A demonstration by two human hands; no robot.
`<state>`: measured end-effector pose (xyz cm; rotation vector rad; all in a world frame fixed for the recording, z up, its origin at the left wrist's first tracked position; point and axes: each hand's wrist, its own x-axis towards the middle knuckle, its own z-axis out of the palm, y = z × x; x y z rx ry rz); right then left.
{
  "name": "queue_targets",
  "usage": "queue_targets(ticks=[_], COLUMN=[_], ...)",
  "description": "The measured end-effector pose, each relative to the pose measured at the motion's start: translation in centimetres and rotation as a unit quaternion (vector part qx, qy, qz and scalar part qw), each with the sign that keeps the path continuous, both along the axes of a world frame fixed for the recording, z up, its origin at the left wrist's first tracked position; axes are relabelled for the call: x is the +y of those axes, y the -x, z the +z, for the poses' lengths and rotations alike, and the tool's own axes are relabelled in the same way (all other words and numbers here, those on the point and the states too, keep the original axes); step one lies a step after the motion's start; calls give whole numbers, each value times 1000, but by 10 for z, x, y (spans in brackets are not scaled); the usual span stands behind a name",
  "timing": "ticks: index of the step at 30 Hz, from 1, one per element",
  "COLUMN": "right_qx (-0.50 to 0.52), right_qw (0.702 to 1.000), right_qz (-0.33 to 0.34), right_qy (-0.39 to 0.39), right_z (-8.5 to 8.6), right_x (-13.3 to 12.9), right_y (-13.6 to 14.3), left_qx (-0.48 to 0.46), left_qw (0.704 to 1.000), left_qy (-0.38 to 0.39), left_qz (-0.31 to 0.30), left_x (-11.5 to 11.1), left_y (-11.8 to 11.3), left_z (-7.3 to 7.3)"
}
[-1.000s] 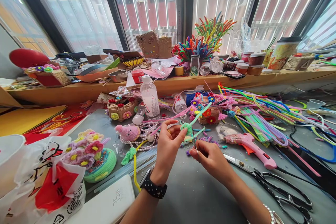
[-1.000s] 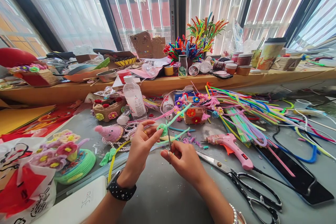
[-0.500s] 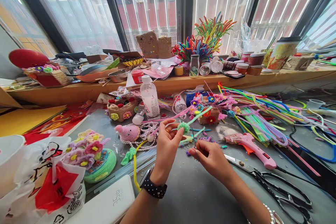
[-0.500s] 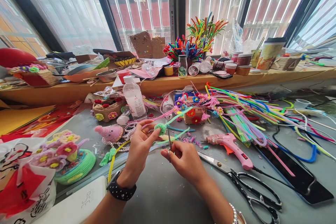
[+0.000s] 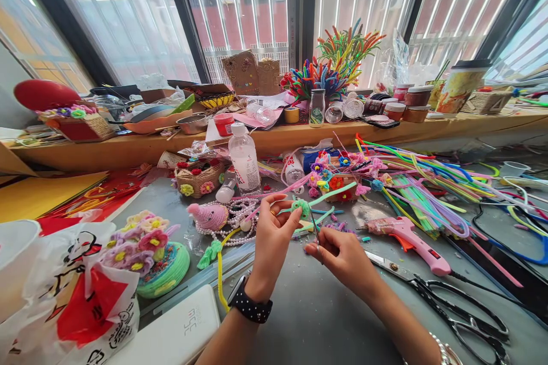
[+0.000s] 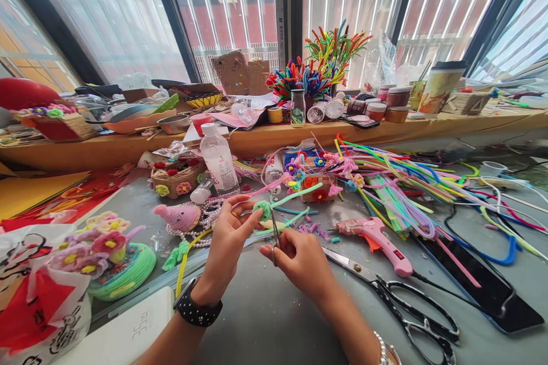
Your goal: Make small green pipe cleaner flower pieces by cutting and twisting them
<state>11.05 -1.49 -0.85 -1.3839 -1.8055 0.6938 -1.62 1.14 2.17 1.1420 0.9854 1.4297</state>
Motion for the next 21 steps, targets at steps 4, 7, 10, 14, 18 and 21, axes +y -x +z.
queue_targets(ticks=[4,7,10,14,18,21], right_qx=[16,32,25,-13,-26,-27], right_qw=[1000,999,999,1000,1000,1000], right_qz=[-16,-18,-15,-10,-10,-9], right_qy=[-4,-8,-14,-13,-3,-6], right_z=[0,0,0,-1,-4,-4], right_x=[1,1,0,0,1,1], right_y=[-1,-2,-2,-1,-1,-1], left_qx=[6,7,12,13,0,-7], left_qw=[1000,1000,1000,1000,1000,999], left_qy=[-9,-16,-17,-6,16,29], left_qz=[9,10,4,-4,-22,-27], left_x=[1,1,1,0,-1,-1], left_y=[1,2,2,1,0,0], left_z=[-2,-3,-3,-1,1,2])
